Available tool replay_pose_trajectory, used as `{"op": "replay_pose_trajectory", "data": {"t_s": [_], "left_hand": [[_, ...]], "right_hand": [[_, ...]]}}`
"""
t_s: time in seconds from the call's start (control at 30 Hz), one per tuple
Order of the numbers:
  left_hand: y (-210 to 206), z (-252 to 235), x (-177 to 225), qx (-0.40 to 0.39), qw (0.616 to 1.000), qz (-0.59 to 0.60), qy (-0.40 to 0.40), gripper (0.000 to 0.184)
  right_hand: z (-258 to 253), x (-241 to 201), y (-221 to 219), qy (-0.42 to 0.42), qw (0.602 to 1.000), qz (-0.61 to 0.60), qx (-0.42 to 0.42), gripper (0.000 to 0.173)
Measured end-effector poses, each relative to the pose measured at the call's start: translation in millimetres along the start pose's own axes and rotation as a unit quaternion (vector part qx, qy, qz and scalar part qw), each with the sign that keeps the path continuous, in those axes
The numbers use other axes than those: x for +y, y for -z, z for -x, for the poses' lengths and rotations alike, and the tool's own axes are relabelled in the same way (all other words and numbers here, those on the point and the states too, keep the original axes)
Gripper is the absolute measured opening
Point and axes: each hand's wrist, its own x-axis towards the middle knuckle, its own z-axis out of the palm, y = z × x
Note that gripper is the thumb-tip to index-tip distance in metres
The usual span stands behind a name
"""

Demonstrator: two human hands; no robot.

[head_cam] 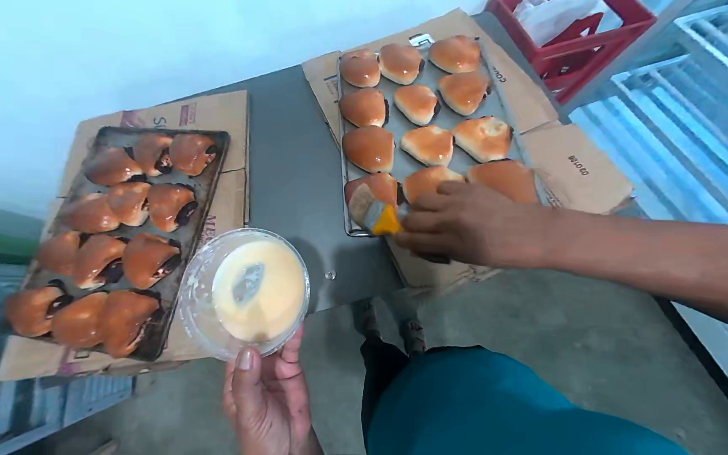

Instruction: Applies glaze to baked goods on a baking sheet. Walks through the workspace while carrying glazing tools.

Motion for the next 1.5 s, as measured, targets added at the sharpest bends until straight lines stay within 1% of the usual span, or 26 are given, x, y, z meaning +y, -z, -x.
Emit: {"op": "replay_pose_trajectory", "data": {"t_s": [0.07,0.13,0.17,0.23,0.3,0.33,0.4,0.5,0.6,0.7,0.73,0.8,0.87,0.9,0.93,1.0,1.07,1.1,1.17,1.27,1.3,1.33,1.37,1.4,1.43,1.5], "left_hand": [[0,9,-4,0.006,1.000,-0.007,0.002,0.037],[-1,16,-9,0.013,1.000,-0.013,0.004,0.034],[-2,19,-11,0.015,1.000,-0.015,0.006,0.033],[-9,25,-15,0.018,1.000,-0.021,0.011,0.029],[-16,32,-17,0.013,0.999,-0.026,0.013,0.027],[-19,35,-18,0.009,0.999,-0.027,0.015,0.028],[-21,39,-18,0.005,0.999,-0.031,0.014,0.030],[-15,42,-17,0.011,0.999,-0.037,0.013,0.031],[-13,43,-21,0.007,0.999,-0.047,0.026,0.023],[-19,40,-30,-0.007,0.998,-0.052,0.041,0.021],[-21,38,-34,-0.012,0.998,-0.052,0.044,0.021],[-24,35,-42,-0.024,0.996,-0.058,0.056,0.020],[-27,31,-51,-0.043,0.994,-0.073,0.074,0.019],[-28,29,-57,-0.050,0.992,-0.084,0.082,0.019],[-31,26,-64,-0.060,0.989,-0.098,0.089,0.020],[-36,22,-78,-0.079,0.985,-0.112,0.107,0.024],[-42,22,-92,-0.100,0.979,-0.121,0.126,0.027],[-46,23,-98,-0.113,0.977,-0.122,0.132,0.028],[-55,25,-111,-0.137,0.973,-0.124,0.139,0.030],[-68,27,-125,-0.157,0.967,-0.146,0.138,0.030],[-70,27,-129,-0.158,0.966,-0.153,0.136,0.028],[-70,26,-132,-0.161,0.965,-0.155,0.137,0.027],[-69,25,-134,-0.168,0.963,-0.158,0.138,0.028],[-68,24,-135,-0.173,0.962,-0.157,0.139,0.031],[-67,24,-136,-0.174,0.962,-0.154,0.142,0.034],[-68,25,-135,-0.166,0.964,-0.143,0.152,0.036]], "right_hand": [[28,-3,5,-0.001,1.000,-0.004,-0.020,0.021],[48,-3,25,-0.021,0.999,-0.012,-0.028,0.020],[50,0,36,-0.030,0.999,-0.016,-0.018,0.017],[40,10,47,-0.050,0.998,-0.025,0.021,0.019],[20,26,34,-0.068,0.995,-0.031,0.066,0.022],[12,34,22,-0.074,0.994,-0.037,0.070,0.023],[13,38,5,-0.070,0.995,-0.060,0.040,0.022],[45,29,21,-0.054,0.996,-0.062,0.033,0.021],[70,36,44,-0.084,0.994,-0.030,0.063,0.026],[89,41,32,-0.095,0.995,-0.005,0.043,0.024],[98,37,25,-0.091,0.995,0.003,0.029,0.026],[119,23,19,-0.077,0.997,0.023,0.011,0.021],[138,12,22,-0.082,0.996,0.028,0.005,0.020],[145,10,30,-0.091,0.995,0.024,0.012,0.021],[150,7,42,-0.104,0.994,0.014,0.032,0.028],[155,0,70,-0.131,0.986,-0.030,0.097,0.035],[151,-10,87,-0.133,0.969,-0.108,0.176,0.030],[144,-15,89,-0.124,0.961,-0.133,0.206,0.027],[122,-24,81,-0.101,0.957,-0.135,0.236,0.023],[98,-28,50,-0.095,0.950,-0.167,0.245,0.023],[96,-28,40,-0.110,0.938,-0.210,0.253,0.023],[97,-29,31,-0.137,0.913,-0.273,0.270,0.022],[99,-30,24,-0.177,0.874,-0.343,0.295,0.020],[100,-31,19,-0.232,0.817,-0.416,0.325,0.017],[101,-31,15,-0.284,0.749,-0.485,0.351,0.015],[100,-29,8,-0.375,0.597,-0.591,0.392,0.020]]}}
